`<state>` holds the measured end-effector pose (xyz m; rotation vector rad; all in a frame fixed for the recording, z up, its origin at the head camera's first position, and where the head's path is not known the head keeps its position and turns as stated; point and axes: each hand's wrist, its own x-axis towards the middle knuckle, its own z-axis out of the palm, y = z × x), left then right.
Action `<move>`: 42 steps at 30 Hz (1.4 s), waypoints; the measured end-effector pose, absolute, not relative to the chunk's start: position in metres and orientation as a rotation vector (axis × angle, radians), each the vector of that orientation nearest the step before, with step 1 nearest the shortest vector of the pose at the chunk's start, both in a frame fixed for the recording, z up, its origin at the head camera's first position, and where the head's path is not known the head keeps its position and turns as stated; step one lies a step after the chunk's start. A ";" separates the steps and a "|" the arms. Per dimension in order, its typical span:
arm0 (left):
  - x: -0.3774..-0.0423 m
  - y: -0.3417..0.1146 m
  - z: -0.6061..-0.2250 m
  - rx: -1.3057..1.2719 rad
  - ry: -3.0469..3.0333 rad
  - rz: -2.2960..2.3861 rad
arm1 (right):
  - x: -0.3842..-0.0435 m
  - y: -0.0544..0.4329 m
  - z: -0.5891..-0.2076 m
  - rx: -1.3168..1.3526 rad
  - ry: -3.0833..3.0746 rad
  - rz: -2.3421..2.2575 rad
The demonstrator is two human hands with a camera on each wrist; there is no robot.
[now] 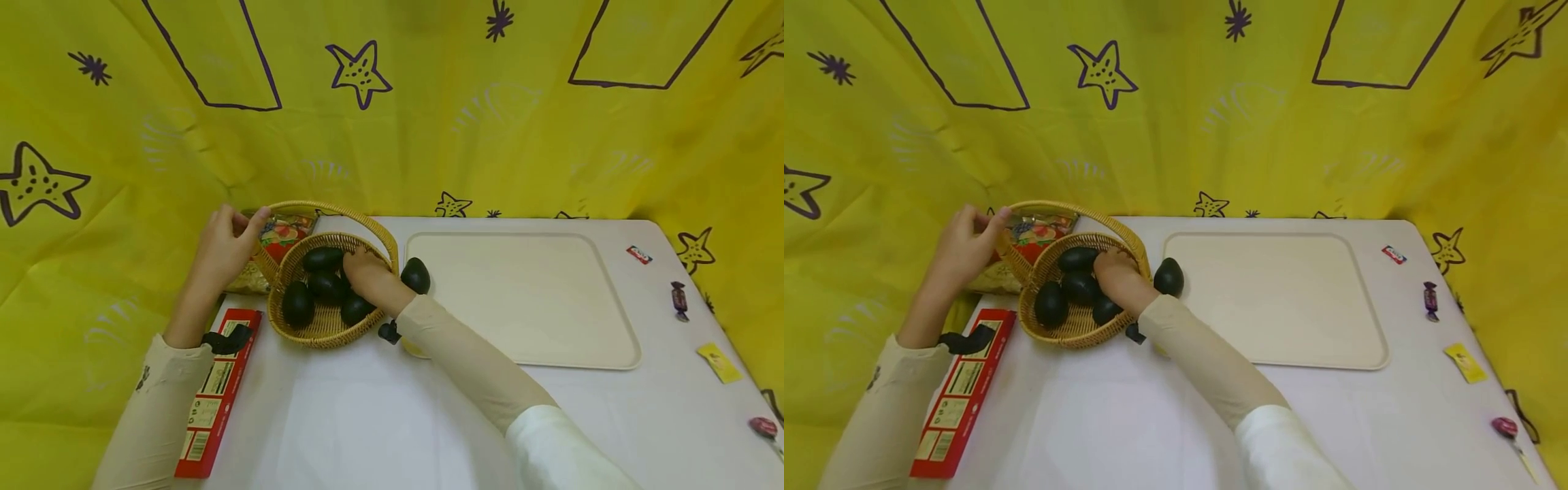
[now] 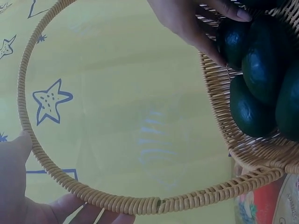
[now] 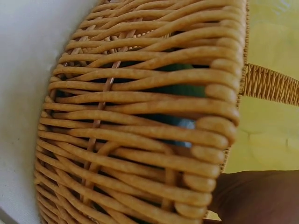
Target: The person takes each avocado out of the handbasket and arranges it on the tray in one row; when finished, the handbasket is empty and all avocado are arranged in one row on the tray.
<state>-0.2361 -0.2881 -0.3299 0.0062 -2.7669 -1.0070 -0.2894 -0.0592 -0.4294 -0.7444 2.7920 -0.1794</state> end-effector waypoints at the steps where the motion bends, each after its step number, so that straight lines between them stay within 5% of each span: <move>1: -0.236 -0.288 -0.330 0.004 -2.770 -1.006 | -0.290 -0.060 -0.430 -0.759 2.796 -0.157; 20: -0.236 -0.284 -0.328 -0.019 -2.791 -1.010 | -0.299 -0.057 -0.430 -0.708 2.711 -0.223; 42: -0.234 -0.287 -0.327 -0.056 -2.749 -1.018 | -0.270 -0.046 -0.408 -0.845 2.751 -0.474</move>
